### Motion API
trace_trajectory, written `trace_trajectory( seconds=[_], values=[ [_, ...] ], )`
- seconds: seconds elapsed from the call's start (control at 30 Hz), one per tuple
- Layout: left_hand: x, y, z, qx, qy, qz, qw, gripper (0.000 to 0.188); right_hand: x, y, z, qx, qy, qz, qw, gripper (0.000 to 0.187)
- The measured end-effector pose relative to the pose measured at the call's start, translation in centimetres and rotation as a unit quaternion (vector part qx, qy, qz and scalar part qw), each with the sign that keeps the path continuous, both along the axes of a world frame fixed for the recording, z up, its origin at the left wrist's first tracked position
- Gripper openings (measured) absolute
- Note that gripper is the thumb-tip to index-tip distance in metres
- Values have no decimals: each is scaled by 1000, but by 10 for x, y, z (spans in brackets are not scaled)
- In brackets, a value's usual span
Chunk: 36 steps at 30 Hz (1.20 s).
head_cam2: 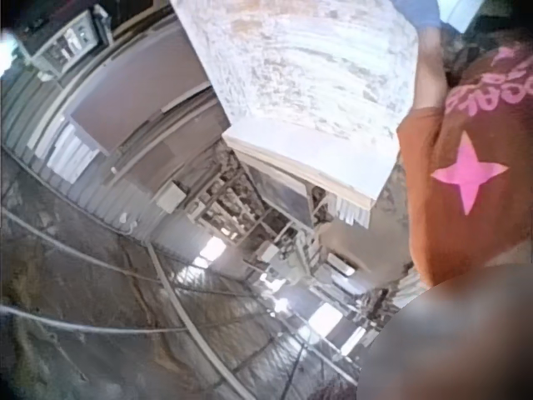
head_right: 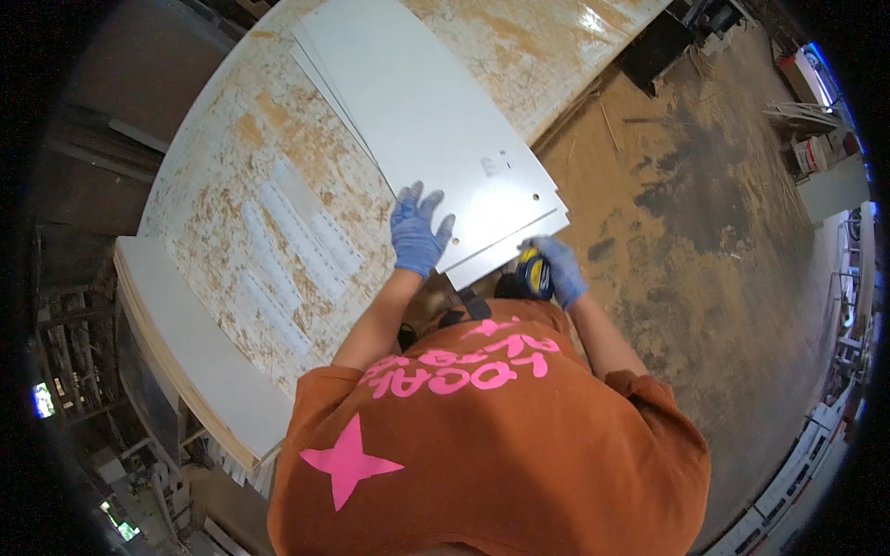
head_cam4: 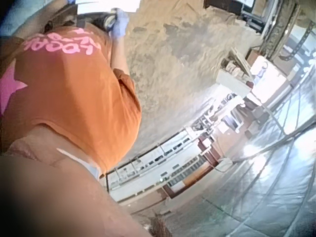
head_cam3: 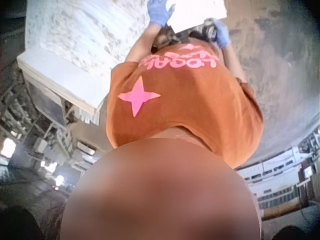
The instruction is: The person measures white rectangular panels with a tape measure, then stacks and sorts them on a workbench. They also handle wooden trim pieces and printed labels, arranging them on the table.
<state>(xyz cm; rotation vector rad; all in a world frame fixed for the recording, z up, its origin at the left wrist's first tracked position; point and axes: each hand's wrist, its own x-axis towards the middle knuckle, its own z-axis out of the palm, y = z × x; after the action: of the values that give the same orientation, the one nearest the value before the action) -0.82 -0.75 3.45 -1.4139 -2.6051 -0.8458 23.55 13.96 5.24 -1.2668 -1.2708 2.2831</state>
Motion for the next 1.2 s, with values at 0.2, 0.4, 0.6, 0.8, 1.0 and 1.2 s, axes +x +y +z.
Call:
trace_trajectory(
  seconds=[0.2,0.4,0.6,0.8,1.0,1.2],
  values=[
    [7,-5,-18,134,-119,132,975,80,-27,100,35,-62,30,-88,994,30],
    [21,-4,-23,177,-398,209,876,74,-104,227,-13,-125,45,-124,983,33],
    [36,-5,-29,183,-386,303,852,55,-178,283,-20,14,-100,-74,992,55],
    [47,-4,-25,189,-418,348,818,53,-133,196,-13,100,-109,136,980,58],
    [47,-5,-33,165,-368,372,836,53,-112,152,-16,105,4,239,965,58],
    [60,7,-22,197,-358,365,837,47,-111,143,-44,110,37,206,972,55]
  ],
)
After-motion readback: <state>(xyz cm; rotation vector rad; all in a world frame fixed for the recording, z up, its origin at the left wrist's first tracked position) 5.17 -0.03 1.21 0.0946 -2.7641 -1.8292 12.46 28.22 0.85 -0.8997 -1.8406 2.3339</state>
